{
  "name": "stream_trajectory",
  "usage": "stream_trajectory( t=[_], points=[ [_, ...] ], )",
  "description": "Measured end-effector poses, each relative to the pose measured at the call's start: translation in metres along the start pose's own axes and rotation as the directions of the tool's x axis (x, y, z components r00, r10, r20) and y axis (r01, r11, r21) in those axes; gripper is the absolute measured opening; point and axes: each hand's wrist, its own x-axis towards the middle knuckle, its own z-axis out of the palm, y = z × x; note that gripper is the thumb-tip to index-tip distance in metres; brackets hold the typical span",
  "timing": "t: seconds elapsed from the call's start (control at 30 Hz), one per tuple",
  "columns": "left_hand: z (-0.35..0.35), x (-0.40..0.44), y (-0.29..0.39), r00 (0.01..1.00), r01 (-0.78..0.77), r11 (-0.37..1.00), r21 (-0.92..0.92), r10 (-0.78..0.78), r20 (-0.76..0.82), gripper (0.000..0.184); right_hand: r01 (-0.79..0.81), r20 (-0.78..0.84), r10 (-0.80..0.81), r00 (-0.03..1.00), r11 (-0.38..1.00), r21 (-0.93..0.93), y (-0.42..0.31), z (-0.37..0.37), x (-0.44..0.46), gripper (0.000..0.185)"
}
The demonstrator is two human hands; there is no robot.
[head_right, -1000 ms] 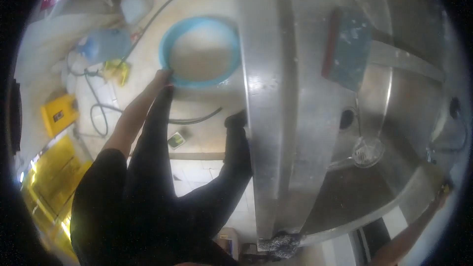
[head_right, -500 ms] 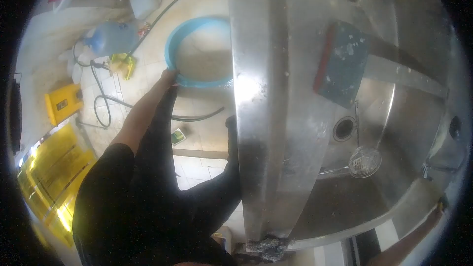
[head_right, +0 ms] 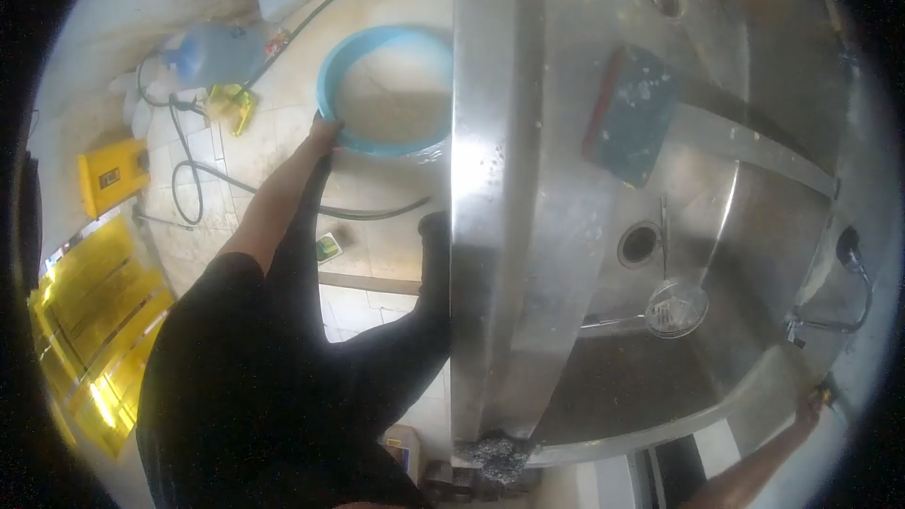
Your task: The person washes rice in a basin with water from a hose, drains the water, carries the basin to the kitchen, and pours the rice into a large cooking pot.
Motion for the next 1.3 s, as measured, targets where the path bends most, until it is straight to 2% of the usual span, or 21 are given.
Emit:
stream_trajectory(
  t=[0.03,0.13,0.2,0.27,0.3,0.37,0.47,0.5,0.53,0.57,0.6,0.67,0.73,0.77,0.8,0.87,0.93,0.97,1.03,1.23,1.3],
  points=[
    [0.004,0.002,-0.005,1.0,0.027,1.0,-0.011,-0.027,0.004,0.037,-0.005,0.009,0.005,1.0,1.0,0.026,0.0,-0.002,-0.001,0.05],
    [-0.002,0.014,-0.021,0.994,-0.087,0.996,-0.03,0.089,0.065,0.04,-0.061,0.07,0.051,0.996,0.988,0.144,0.01,-0.01,-0.012,0.05],
    [0.001,0.01,-0.015,0.998,0.005,0.999,-0.037,-0.003,0.056,0.043,-0.126,0.14,0.091,0.986,0.953,0.274,0.028,-0.02,-0.028,0.05],
    [0.001,-0.004,0.001,0.993,0.086,0.996,-0.011,-0.085,0.077,0.045,0.078,-0.063,-0.07,0.996,0.989,0.127,0.004,0.074,-0.168,0.049],
    [0.001,-0.021,0.019,0.982,0.166,0.985,-0.049,-0.161,0.095,0.05,0.124,-0.149,-0.114,0.982,0.991,0.059,-0.016,0.145,-0.267,0.049],
    [0.007,0.003,-0.014,0.957,0.274,0.944,-0.182,-0.248,0.153,0.064,0.147,-0.209,-0.148,0.967,0.989,-0.019,-0.059,0.242,-0.435,0.049],
    [0.007,-0.017,0.018,0.927,0.326,0.945,-0.039,-0.311,0.211,0.059,0.182,-0.149,-0.184,0.971,0.983,-0.031,-0.068,0.228,-0.554,0.045],
    [0.013,-0.016,0.013,0.925,0.327,0.945,-0.029,-0.313,0.216,0.059,0.183,0.144,-0.208,0.967,0.968,0.17,-0.068,0.218,-0.593,0.046],
    [0.022,-0.011,0.0,0.939,0.317,0.94,-0.124,-0.293,0.181,0.055,0.068,0.426,-0.213,0.879,0.941,0.332,-0.067,0.208,-0.632,0.051],
    [0.027,-0.008,-0.007,0.951,0.299,0.929,-0.217,-0.273,0.143,0.053,0.056,0.365,-0.182,0.913,0.942,0.33,-0.08,0.23,-0.683,0.054],
    [0.03,-0.012,-0.003,0.951,0.298,0.932,-0.204,-0.271,0.151,0.053,-0.142,0.635,-0.202,0.746,0.883,0.448,-0.084,0.242,-0.718,0.055],
    [0.024,-0.023,0.004,0.948,0.309,0.904,-0.295,-0.267,0.174,0.055,-0.155,0.586,-0.051,0.809,0.943,0.295,-0.082,0.289,-0.807,0.053],
    [0.021,-0.036,0.019,0.936,0.337,0.917,-0.215,-0.302,0.18,0.053,-0.351,0.715,0.16,0.68,0.928,0.127,-0.046,0.31,-0.861,0.049],
    [0.025,-0.04,0.016,0.948,0.311,0.906,-0.288,-0.277,0.155,0.052,-0.428,0.759,0.26,0.597,0.903,0.027,-0.028,0.321,-0.888,0.048],
    [0.028,-0.041,0.015,0.959,0.284,0.887,-0.363,-0.254,0.129,0.052,-0.421,0.801,0.268,0.534,0.907,-0.022,-0.003,0.339,-0.909,0.048],
    [0.025,-0.043,0.015,0.952,0.296,0.894,-0.337,-0.247,0.181,0.052,-0.34,0.825,0.393,0.405,0.903,-0.263,0.023,0.368,-0.944,0.046],
    [0.022,-0.047,0.015,0.942,0.311,0.9,-0.307,-0.248,0.226,0.051,-0.327,0.794,0.481,0.372,0.868,-0.372,0.04,0.391,-0.971,0.043],
    [0.022,-0.05,0.017,0.951,0.297,0.896,-0.33,-0.248,0.182,0.051,-0.325,0.794,0.485,0.367,0.866,-0.379,0.05,0.401,-0.982,0.043],
    [0.023,-0.052,0.008,0.957,0.288,0.889,-0.355,-0.259,0.128,0.051,-0.557,0.71,0.612,0.35,0.745,-0.367,0.072,0.415,-0.995,0.04],
    [0.017,-0.041,-0.005,0.938,0.336,0.869,-0.364,-0.274,0.212,0.055,-0.691,0.646,0.676,0.356,0.655,-0.304,0.105,0.434,-1.017,0.038],
    [0.013,-0.041,-0.006,0.932,0.345,0.909,-0.231,-0.304,0.196,0.053,-0.691,0.62,0.696,0.363,0.647,-0.322,0.113,0.432,-1.02,0.038]
  ],
)
